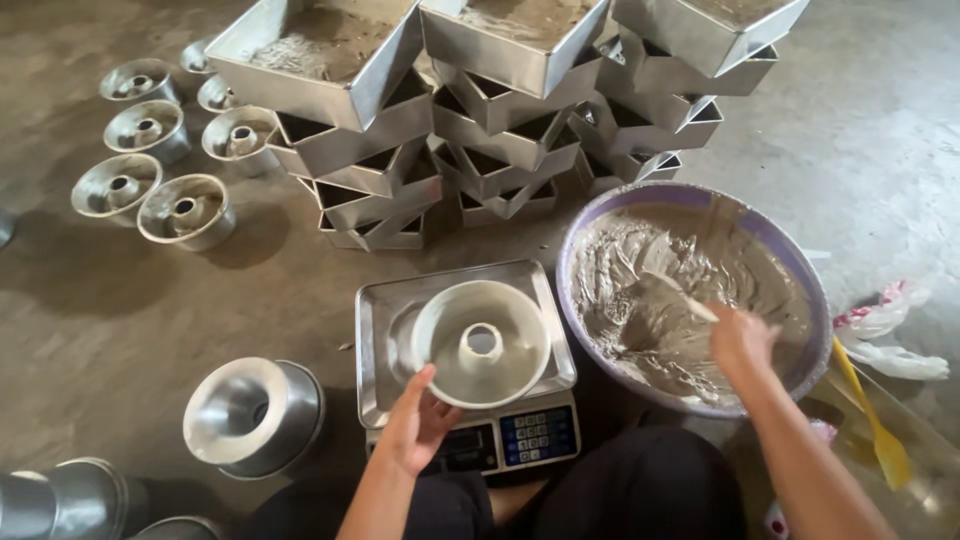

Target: The person scoops a gray paste from a large bowl and fills metal molds placed on a digital scale. They smooth the paste inside each mold, then set the filled molds aside. The process is repeated for multiple molds.

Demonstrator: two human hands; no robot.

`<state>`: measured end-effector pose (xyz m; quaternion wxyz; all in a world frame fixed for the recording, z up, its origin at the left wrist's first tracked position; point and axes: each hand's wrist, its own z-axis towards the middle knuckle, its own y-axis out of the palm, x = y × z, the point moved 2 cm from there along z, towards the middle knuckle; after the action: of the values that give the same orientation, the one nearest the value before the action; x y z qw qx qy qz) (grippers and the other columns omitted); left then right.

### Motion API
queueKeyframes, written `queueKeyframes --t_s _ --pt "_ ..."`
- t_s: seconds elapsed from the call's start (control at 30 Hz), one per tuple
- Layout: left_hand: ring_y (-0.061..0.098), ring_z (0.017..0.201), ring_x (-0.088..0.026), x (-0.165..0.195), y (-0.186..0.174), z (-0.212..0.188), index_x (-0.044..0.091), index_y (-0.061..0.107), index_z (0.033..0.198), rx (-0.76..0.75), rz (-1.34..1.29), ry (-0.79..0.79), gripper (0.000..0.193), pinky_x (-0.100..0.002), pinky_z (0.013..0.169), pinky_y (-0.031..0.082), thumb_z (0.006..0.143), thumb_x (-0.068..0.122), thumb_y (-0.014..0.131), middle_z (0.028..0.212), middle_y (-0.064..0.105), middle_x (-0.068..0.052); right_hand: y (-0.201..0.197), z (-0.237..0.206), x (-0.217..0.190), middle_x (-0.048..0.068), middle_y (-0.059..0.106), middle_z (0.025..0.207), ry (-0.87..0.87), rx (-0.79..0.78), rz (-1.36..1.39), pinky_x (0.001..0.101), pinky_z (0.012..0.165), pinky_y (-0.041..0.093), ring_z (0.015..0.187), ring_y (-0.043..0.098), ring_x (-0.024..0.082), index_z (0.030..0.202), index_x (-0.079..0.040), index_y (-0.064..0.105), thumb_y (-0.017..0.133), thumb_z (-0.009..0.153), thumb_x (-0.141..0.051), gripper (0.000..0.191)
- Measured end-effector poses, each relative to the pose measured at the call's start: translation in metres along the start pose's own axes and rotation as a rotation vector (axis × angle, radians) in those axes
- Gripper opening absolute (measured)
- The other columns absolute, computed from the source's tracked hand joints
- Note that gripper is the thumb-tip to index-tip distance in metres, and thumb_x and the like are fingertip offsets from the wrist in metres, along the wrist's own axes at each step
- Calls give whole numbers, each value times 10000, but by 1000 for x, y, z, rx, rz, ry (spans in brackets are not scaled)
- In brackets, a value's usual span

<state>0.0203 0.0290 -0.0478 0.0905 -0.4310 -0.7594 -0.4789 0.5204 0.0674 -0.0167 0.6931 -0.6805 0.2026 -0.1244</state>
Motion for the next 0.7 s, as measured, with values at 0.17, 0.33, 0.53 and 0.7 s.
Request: queueKeyframes --t_s 0.17,0.33,0.53,0.7 --pt "607 1218 -243 -2 3 0 113 503 1419 35 -42 25 733 -420 1002 493 809 461 713 1371 630 -80 3 23 -27 25 745 937 -226 -78 -477 489 940 428 887 672 189 1229 -310 742 578 999 -180 311" --pt "612 1188 -252 3 8 -4 99 508 1425 35 -53 19 744 -415 965 499 809 458 723 1355 626 -91 -5 5 -65 -45 752 886 -539 -434 -502 454 1077 362 901 650 114 1006 -303 787 547 1021 -236 249" --pt "609 1183 -251 5 7 -8 103 501 1424 58 -39 31 754 -406 961 505 798 452 735 1352 626 -92 -34 32 -34 -9 757 969 -328 85 -585 446 1068 376 992 707 158 945 -259 812 568 1007 -190 261" --pt "606 1183 -255 3 3 -11 88 530 1406 77 -59 19 753 -403 967 506 789 457 754 1334 633 -94 1 22 -34 23 779 949 -348 -183 -424 554 1167 276 910 741 206 1117 -399 777 584 966 -321 258"
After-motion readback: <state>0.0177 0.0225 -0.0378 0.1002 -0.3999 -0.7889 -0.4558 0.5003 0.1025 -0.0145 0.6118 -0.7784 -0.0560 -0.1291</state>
